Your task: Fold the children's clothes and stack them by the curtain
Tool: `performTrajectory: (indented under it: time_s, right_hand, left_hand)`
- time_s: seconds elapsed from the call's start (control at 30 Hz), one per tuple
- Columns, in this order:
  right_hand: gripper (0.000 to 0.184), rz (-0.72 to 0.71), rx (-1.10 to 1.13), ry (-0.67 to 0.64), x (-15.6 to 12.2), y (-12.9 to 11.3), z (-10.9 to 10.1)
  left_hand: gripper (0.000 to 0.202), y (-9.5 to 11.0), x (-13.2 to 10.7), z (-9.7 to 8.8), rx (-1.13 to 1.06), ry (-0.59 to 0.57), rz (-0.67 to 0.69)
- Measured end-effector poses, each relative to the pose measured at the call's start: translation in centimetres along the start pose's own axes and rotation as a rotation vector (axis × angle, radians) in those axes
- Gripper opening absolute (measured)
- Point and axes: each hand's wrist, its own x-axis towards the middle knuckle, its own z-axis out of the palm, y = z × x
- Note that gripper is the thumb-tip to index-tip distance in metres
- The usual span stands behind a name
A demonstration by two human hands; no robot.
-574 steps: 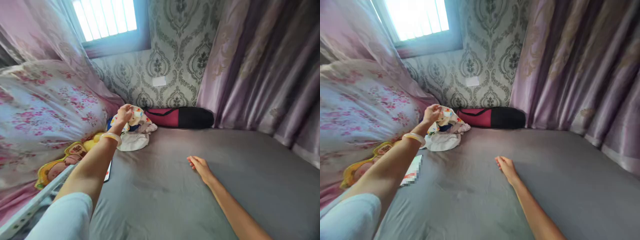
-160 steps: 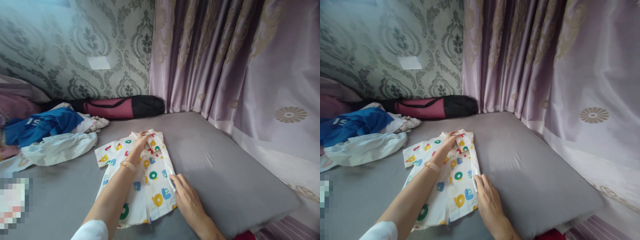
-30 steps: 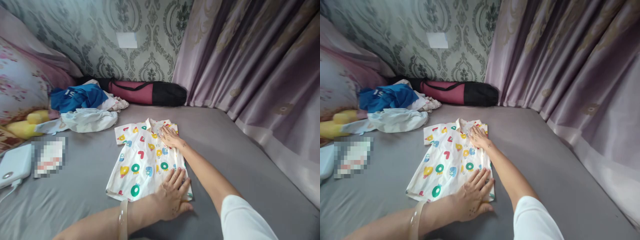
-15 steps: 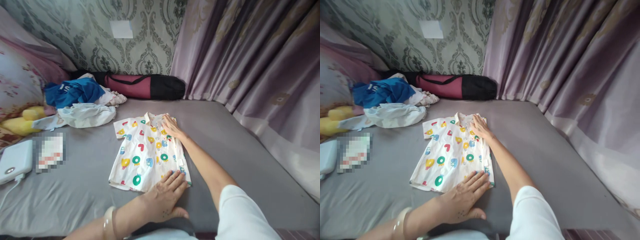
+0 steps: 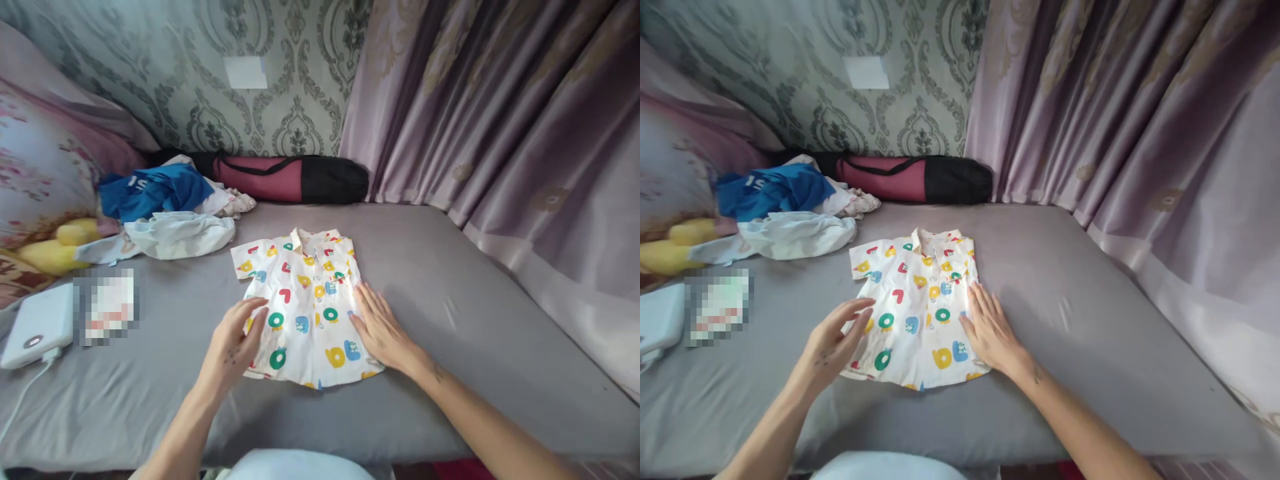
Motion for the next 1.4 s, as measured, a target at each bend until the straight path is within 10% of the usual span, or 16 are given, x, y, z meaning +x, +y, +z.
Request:
performTrajectory:
  time_s: [0.27,0.73,1.1,1.4]
  right_hand:
    - [0.054,-0.089,-0.034,-0.009,-2.0,-1.3,-0.5]
    - [0.032,-0.22,0.219,-0.077,11.8,-11.8,-3.2]
    - [0.034,-0.32,0.006,-0.238,19.6,-20.6,2.3]
    - [0.046,-0.175,-0.058,-0.219,22.6,-22.6,3.4]
  left_hand:
    - [0.04,-5.0,1.3,-0.9,0.27,0.061,-0.19]
    - [0.033,-4.7,-1.1,-1.3,0.074,-0.067,-0.343]
    - [0.02,-3.9,-2.3,-0.5,0.038,0.004,-0.416]
    - [0.023,-5.0,-1.9,-0.1,0.128,-0.015,-0.412]
